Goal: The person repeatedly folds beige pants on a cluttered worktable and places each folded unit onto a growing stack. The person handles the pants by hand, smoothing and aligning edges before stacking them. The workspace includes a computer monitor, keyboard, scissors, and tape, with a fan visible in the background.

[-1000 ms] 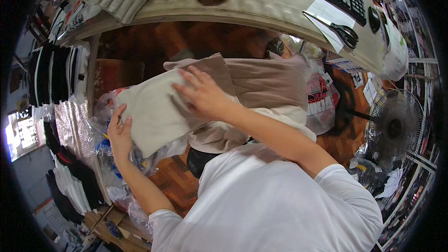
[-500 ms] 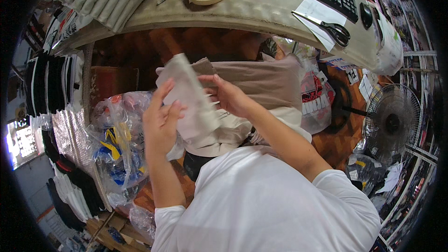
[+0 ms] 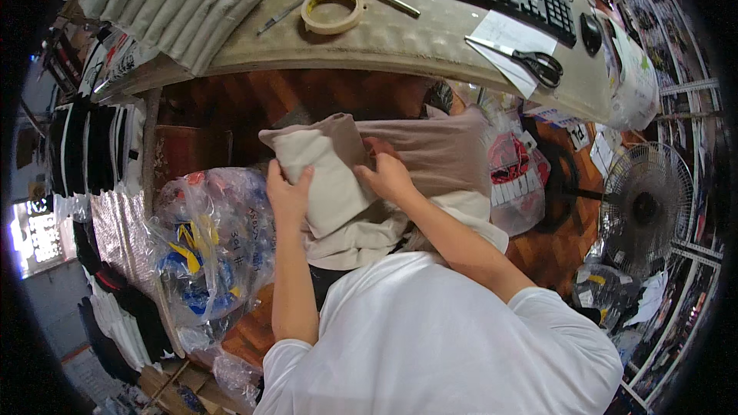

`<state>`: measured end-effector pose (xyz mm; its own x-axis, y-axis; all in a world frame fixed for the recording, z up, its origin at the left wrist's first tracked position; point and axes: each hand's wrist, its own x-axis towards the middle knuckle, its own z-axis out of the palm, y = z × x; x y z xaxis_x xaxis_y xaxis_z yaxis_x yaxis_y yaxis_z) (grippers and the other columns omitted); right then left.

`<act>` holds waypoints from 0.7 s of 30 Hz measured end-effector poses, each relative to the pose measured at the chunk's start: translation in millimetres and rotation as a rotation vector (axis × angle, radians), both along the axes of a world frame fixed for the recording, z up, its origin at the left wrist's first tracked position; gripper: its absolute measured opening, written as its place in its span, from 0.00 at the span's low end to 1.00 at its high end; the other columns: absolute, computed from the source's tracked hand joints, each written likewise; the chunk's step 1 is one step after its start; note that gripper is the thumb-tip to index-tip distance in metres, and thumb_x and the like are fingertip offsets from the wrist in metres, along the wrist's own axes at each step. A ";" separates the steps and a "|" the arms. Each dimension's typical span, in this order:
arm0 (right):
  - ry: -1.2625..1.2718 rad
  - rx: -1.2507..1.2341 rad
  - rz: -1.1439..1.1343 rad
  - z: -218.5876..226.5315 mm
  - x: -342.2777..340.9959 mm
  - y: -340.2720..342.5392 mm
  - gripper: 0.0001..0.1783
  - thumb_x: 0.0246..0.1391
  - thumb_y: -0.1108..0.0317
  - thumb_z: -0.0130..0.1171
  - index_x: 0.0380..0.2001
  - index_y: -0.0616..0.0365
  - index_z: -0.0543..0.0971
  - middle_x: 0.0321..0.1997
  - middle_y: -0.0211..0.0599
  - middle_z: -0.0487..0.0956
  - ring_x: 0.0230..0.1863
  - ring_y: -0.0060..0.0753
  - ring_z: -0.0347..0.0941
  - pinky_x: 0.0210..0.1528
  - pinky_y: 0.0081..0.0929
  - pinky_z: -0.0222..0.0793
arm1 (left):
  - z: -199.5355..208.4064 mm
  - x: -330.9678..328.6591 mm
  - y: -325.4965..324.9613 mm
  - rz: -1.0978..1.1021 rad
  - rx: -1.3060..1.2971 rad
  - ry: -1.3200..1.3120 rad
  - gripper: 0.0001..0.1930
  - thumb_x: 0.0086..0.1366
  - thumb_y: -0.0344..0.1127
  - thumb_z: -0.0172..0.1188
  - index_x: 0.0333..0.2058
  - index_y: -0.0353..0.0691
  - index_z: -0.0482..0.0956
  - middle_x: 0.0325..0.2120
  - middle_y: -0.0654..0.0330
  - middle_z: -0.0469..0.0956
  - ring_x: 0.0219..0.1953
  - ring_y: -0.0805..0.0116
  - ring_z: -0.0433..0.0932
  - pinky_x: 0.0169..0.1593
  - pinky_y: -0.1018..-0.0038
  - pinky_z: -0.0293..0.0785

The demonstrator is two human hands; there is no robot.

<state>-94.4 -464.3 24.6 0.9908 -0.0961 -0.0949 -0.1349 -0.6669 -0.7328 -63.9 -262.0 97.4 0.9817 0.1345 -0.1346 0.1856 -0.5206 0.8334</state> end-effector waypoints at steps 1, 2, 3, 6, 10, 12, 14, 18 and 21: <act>0.113 0.297 -0.066 4.8 -2.5 -3.0 0.27 0.57 0.54 0.51 0.56 0.54 0.65 0.52 0.40 0.71 0.48 0.37 0.70 0.48 0.36 0.66 | 13.4 -4.2 -17.2 -0.046 0.012 -0.100 0.24 0.49 0.35 0.67 0.43 0.32 0.71 0.40 0.45 0.73 0.42 0.52 0.73 0.47 0.64 0.69; 0.232 0.591 -0.125 14.2 -5.5 -5.5 0.29 0.57 0.49 0.50 0.57 0.54 0.64 0.57 0.44 0.67 0.51 0.44 0.69 0.50 0.40 0.65 | 28.5 -13.2 -35.6 -0.084 0.025 -0.198 0.22 0.49 0.32 0.66 0.43 0.31 0.71 0.39 0.45 0.74 0.42 0.50 0.74 0.46 0.62 0.69; 0.359 0.881 -0.180 26.9 -9.6 -9.2 0.32 0.57 0.44 0.49 0.57 0.54 0.63 0.62 0.47 0.64 0.53 0.50 0.68 0.53 0.45 0.64 | 59.8 -22.7 -57.7 -0.184 -0.022 -0.098 0.22 0.49 0.30 0.64 0.42 0.31 0.70 0.42 0.43 0.73 0.45 0.48 0.73 0.48 0.62 0.69; 0.495 1.718 -0.257 84.4 -22.8 -14.0 0.32 0.60 0.42 0.40 0.61 0.48 0.59 0.61 0.46 0.64 0.57 0.51 0.66 0.56 0.47 0.61 | 78.9 -60.4 -99.8 -0.612 0.005 -0.312 0.22 0.46 0.27 0.61 0.43 0.33 0.69 0.52 0.40 0.67 0.54 0.44 0.67 0.55 0.60 0.66; 0.390 2.058 -0.179 89.6 -33.9 -24.0 0.32 0.60 0.42 0.38 0.62 0.47 0.57 0.62 0.47 0.64 0.58 0.51 0.65 0.57 0.47 0.60 | 96.6 -80.0 -128.6 -0.803 0.199 -0.430 0.23 0.46 0.25 0.61 0.44 0.35 0.68 0.58 0.41 0.60 0.60 0.41 0.60 0.60 0.54 0.58; 0.370 2.101 -0.154 91.2 -33.7 -26.8 0.32 0.60 0.42 0.37 0.62 0.46 0.57 0.62 0.47 0.63 0.58 0.51 0.64 0.58 0.48 0.59 | 105.1 -78.5 -120.8 -0.841 0.002 -0.384 0.22 0.46 0.27 0.61 0.43 0.33 0.68 0.58 0.40 0.60 0.61 0.40 0.57 0.62 0.51 0.52; 0.357 2.140 -0.130 91.6 -30.2 -26.8 0.32 0.61 0.41 0.37 0.63 0.45 0.56 0.62 0.47 0.63 0.58 0.52 0.64 0.59 0.48 0.58 | 102.1 -76.8 -93.6 -0.716 -0.067 -0.457 0.24 0.48 0.30 0.62 0.45 0.34 0.66 0.60 0.40 0.56 0.62 0.41 0.55 0.63 0.53 0.50; 0.305 2.180 -0.122 93.5 -24.5 -22.8 0.33 0.61 0.41 0.35 0.64 0.44 0.54 0.63 0.48 0.62 0.59 0.52 0.63 0.60 0.48 0.57 | 97.7 -69.7 -46.9 -0.159 -0.045 -0.502 0.32 0.50 0.34 0.64 0.52 0.35 0.59 0.62 0.40 0.49 0.64 0.47 0.53 0.64 0.59 0.49; 0.260 2.256 -0.080 103.0 -8.5 -10.0 0.33 0.61 0.40 0.34 0.65 0.43 0.53 0.63 0.49 0.62 0.60 0.52 0.62 0.60 0.48 0.56 | 85.2 -73.1 -31.8 -0.131 -0.386 -0.081 0.39 0.50 0.34 0.65 0.57 0.35 0.52 0.63 0.41 0.44 0.64 0.51 0.51 0.64 0.63 0.50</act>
